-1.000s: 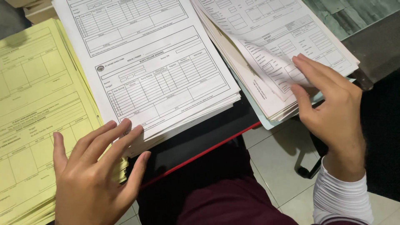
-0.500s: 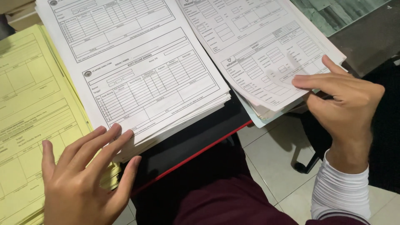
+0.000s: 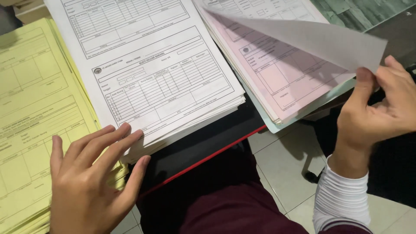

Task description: Sorting and organizing stacks of colored and white documents on a desk

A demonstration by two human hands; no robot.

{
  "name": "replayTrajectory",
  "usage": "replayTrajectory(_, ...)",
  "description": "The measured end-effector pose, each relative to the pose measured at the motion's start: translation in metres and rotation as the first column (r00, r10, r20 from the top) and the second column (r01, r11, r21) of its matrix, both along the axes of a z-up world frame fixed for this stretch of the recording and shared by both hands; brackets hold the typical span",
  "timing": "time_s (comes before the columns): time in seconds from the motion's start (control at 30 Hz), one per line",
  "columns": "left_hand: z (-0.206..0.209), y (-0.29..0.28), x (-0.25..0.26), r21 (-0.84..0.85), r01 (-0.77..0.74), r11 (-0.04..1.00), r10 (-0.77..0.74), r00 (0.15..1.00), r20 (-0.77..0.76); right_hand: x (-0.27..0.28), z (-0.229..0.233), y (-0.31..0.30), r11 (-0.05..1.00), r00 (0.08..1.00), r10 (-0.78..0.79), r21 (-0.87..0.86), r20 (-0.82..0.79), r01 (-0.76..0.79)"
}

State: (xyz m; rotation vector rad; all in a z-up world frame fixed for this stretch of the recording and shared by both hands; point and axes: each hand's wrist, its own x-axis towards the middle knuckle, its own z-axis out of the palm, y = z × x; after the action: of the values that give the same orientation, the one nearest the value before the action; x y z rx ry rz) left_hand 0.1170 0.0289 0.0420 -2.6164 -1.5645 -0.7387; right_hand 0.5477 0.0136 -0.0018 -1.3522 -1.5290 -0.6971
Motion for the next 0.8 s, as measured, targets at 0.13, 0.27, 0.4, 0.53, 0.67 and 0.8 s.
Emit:
replayTrajectory(0.13,0.007,0.001,0.004,-0.004,-0.021,1.0,0.021,1.0,0.012,-0.039,0.014,0.017,0.975,0.975,0.183,0.102,0.126,-0.197)
replayTrajectory(0.27,0.01,0.004,0.002,-0.058,0.002,0.998,0.001,0.999,0.05,-0.066,0.015,0.025,0.816,0.781,0.541,0.029,0.313,-0.578)
replayTrajectory(0.4,0.008,0.009,-0.002,-0.114,0.03,0.993,-0.023,0.997,0.067,-0.149,0.045,0.016,0.803,0.782,0.596,-0.115,0.184,-0.585)
replayTrajectory(0.53,0.018,0.006,-0.002,-0.147,0.083,0.986,-0.034,0.95,0.31,-0.172,0.048,0.02,0.735,0.713,0.675,-0.259,0.19,-0.626)
replayTrajectory(0.67,0.012,0.004,-0.008,-0.027,0.056,0.998,-0.046,0.962,0.269,-0.19,0.045,0.029,0.73,0.712,0.679,-0.264,0.177,-0.63)
replayTrajectory(0.8,0.009,0.006,-0.01,-0.018,0.052,0.998,-0.045,0.959,0.28,-0.203,0.039,0.04,0.757,0.737,0.651,-0.212,0.18,-0.618)
